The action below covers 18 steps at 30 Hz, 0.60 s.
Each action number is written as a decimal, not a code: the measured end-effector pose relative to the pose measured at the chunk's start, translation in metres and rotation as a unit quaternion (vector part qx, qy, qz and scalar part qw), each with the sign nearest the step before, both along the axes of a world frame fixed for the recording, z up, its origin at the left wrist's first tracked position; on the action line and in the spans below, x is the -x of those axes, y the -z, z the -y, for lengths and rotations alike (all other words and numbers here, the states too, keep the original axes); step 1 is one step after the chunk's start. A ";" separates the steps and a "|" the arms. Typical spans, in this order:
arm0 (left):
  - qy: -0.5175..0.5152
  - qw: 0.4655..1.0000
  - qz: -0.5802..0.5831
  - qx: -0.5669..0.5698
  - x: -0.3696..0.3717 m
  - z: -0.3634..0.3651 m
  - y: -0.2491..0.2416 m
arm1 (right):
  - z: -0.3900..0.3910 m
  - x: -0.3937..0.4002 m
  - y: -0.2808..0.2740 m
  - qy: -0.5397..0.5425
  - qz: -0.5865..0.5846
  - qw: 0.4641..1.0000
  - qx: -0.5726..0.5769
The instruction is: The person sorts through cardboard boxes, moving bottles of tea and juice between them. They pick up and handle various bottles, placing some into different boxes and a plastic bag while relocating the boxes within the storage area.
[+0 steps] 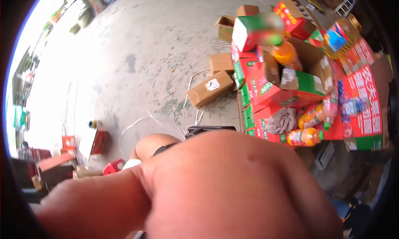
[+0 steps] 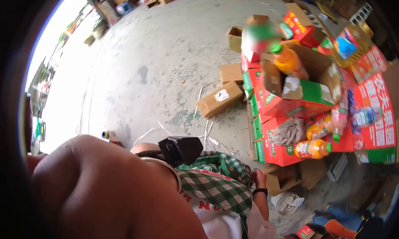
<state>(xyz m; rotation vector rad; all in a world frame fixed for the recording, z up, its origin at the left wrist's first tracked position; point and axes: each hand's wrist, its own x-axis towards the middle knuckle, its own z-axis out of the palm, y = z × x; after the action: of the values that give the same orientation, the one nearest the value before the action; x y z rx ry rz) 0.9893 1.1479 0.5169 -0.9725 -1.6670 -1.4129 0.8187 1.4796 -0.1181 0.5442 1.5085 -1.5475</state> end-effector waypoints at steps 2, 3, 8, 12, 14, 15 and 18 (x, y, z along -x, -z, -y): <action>-0.048 0.999 -0.009 0.000 -0.036 0.010 0.003 | 0.054 -0.002 -0.021 -0.320 -0.351 0.877 -0.068; -0.070 0.998 -0.010 0.003 -0.049 0.017 0.004 | 0.078 -0.001 -0.014 -0.520 -0.637 0.561 -0.097; -0.152 0.988 -0.006 -0.020 -0.092 0.059 0.014 | 0.216 0.006 -0.083 -0.534 -0.311 0.781 -0.095; -0.156 0.987 0.005 -0.030 -0.089 0.108 0.025 | 0.252 0.064 -0.097 -0.176 -0.381 0.889 -0.181; -0.154 0.988 0.012 -0.028 -0.081 0.138 0.027 | 0.239 0.104 -0.107 -0.083 -0.227 0.953 -0.184; -0.151 0.988 0.015 -0.024 -0.074 0.153 0.028 | 0.236 0.108 -0.123 -0.020 -0.143 0.969 -0.201; -0.138 0.990 0.031 -0.021 -0.059 0.214 0.024 | 0.212 0.119 -0.111 -0.112 -0.030 0.948 -0.295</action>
<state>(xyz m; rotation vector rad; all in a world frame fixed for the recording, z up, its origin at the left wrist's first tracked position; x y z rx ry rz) 1.0478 0.9343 0.4928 -0.6489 -1.7350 -1.2970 0.6999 1.2674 -0.0067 0.6336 2.0135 -0.9306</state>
